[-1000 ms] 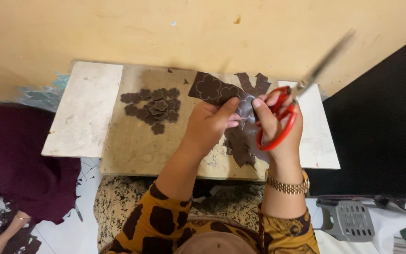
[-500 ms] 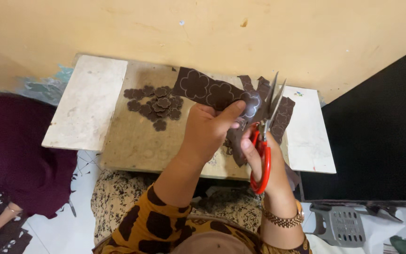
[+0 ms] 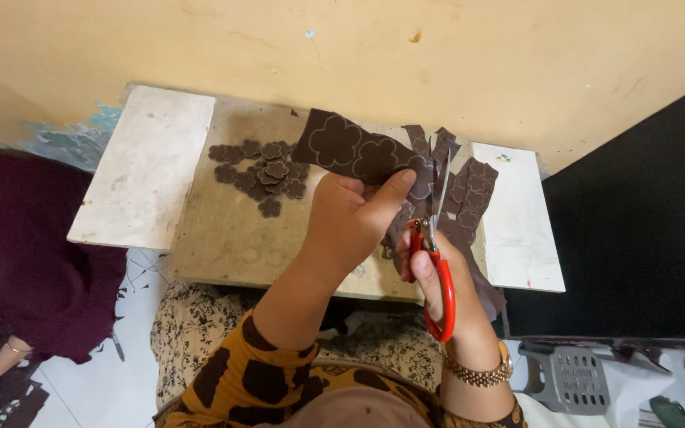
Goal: The person cuts flower-shaped pieces from brown leather strips using red-handled scissors, following drawn outlines. They cut one piece at a time, place finished flower cutouts in a pile on the workbench, and set scraps aside while continuing along the strip.
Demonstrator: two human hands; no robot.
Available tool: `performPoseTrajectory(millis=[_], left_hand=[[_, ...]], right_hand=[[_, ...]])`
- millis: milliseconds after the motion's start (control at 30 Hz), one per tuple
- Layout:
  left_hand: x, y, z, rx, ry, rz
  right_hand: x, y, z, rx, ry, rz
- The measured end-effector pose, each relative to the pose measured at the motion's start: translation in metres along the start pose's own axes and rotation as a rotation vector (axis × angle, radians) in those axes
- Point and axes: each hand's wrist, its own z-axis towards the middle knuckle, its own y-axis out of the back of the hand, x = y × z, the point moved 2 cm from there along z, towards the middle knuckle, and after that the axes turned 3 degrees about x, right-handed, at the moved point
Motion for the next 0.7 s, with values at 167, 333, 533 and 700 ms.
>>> performPoseTrajectory(millis=[167, 333, 533, 700], left_hand=[[-0.009, -0.001, -0.005, -0.003, 0.062, 0.039], [-0.014, -0.004, -0.006, -0.024, 0.046, 0.018], [-0.015, -0.006, -0.009, -0.042, 0.030, 0.045], [-0.015, -0.009, -0.011, -0.069, 0.059, 0.029]], right_hand=[[0.003, 0.002, -0.001, -0.008, -0.022, -0.087], [0.003, -0.001, -0.001, 0.009, 0.007, 0.000], [0.001, -0.004, 0.000, -0.009, -0.028, -0.005], [0.002, -0.005, 0.000, 0.002, -0.009, -0.035]])
